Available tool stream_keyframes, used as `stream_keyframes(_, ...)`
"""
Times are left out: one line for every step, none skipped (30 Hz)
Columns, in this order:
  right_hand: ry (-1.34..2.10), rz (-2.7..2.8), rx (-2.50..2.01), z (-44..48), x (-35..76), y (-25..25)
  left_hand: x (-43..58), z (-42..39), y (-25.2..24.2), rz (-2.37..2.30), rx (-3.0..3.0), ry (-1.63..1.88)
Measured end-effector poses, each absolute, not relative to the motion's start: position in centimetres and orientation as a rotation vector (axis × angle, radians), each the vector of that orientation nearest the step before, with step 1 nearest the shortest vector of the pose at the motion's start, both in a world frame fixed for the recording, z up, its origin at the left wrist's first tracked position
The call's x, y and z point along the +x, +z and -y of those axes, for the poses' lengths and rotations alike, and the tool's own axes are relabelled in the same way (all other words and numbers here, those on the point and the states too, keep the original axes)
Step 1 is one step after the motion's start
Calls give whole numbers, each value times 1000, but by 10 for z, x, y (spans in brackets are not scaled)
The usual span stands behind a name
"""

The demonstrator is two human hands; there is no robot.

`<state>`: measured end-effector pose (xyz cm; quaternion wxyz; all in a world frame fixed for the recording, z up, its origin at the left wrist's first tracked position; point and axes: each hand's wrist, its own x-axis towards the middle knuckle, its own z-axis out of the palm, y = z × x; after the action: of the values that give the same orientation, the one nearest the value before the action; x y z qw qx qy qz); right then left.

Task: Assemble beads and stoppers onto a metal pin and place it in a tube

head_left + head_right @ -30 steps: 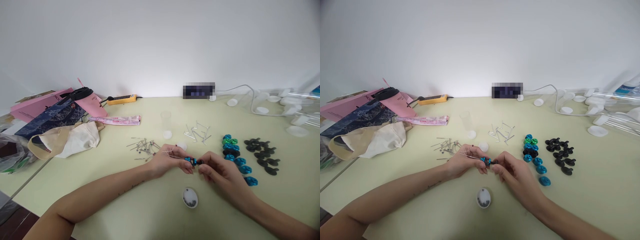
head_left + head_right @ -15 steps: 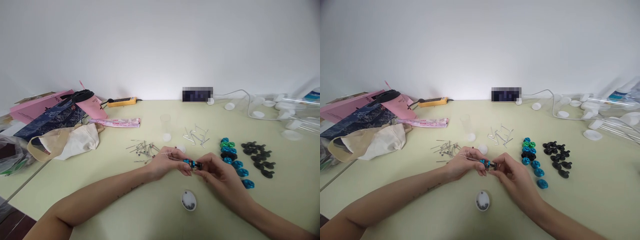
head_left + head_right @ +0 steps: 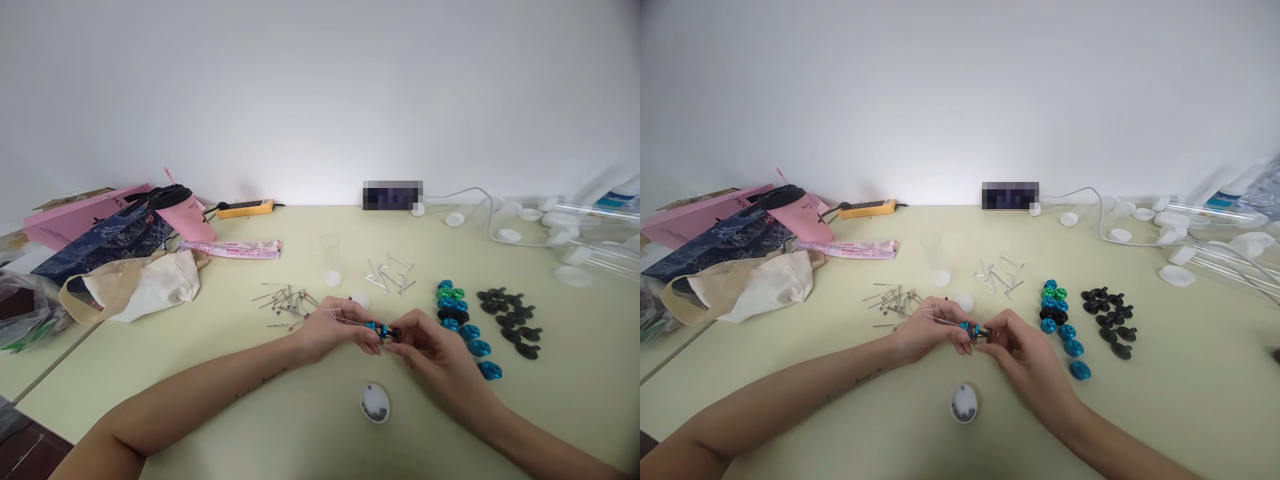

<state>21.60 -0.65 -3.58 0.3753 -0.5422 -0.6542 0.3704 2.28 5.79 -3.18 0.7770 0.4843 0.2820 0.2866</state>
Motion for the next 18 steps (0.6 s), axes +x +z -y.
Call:
stream_keyframes(935,1669,-1383,7,216,-37,23,-58,-32,-603,1053,621)
stream_keyframes(926,1669,-1376,7,217,-38,23,-58,-33,-595,1059,619)
stream_keyframes(923,1669,-1370,8,217,-38,23,-58,-33,-588,1064,619)
stream_keyframes(924,1670,-1365,8,217,-38,23,-59,-34,-584,1068,621)
stream_keyframes(931,1666,-1365,8,217,-37,22,-59,-35,-581,1070,624)
stream_keyframes(943,1664,-1371,8,216,-36,22,-59,-35,-579,1071,627)
stream_keyframes(958,1666,-1380,8,216,-35,22,-59,-35,-576,1071,628)
stream_keyframes(971,1674,-1391,7,216,-33,21,-60,-36,-572,1072,627)
stream_keyframes(980,1686,-1403,7,216,-32,21,-60,-36,-567,1071,623)
stream_keyframes(989,1700,-1413,6,216,-31,21,-60,-36,-562,1071,617)
stream_keyframes(995,1714,-1420,6,216,-31,21,-60,-36,-558,1072,613)
stream_keyframes(1001,1726,-1423,6,216,-31,21,-60,-36,-555,1071,612)
stream_keyframes(1008,1735,-1423,6,217,-31,21,-60,-35,-554,1067,616)
stream_keyframes(1020,1741,-1416,6,217,-31,21,-60,-36,-553,1063,625)
stream_keyframes(1033,1745,-1404,6,218,-31,21,-60,-36,-553,1055,639)
stream_keyframes(1042,1745,-1391,7,218,-31,21,-60,-36,-553,1046,657)
stream_keyframes(1050,1744,-1379,7,219,-31,21,-60,-36,-553,1037,676)
stream_keyframes(1054,1740,-1376,7,219,-31,21,-61,-36,-552,1031,689)
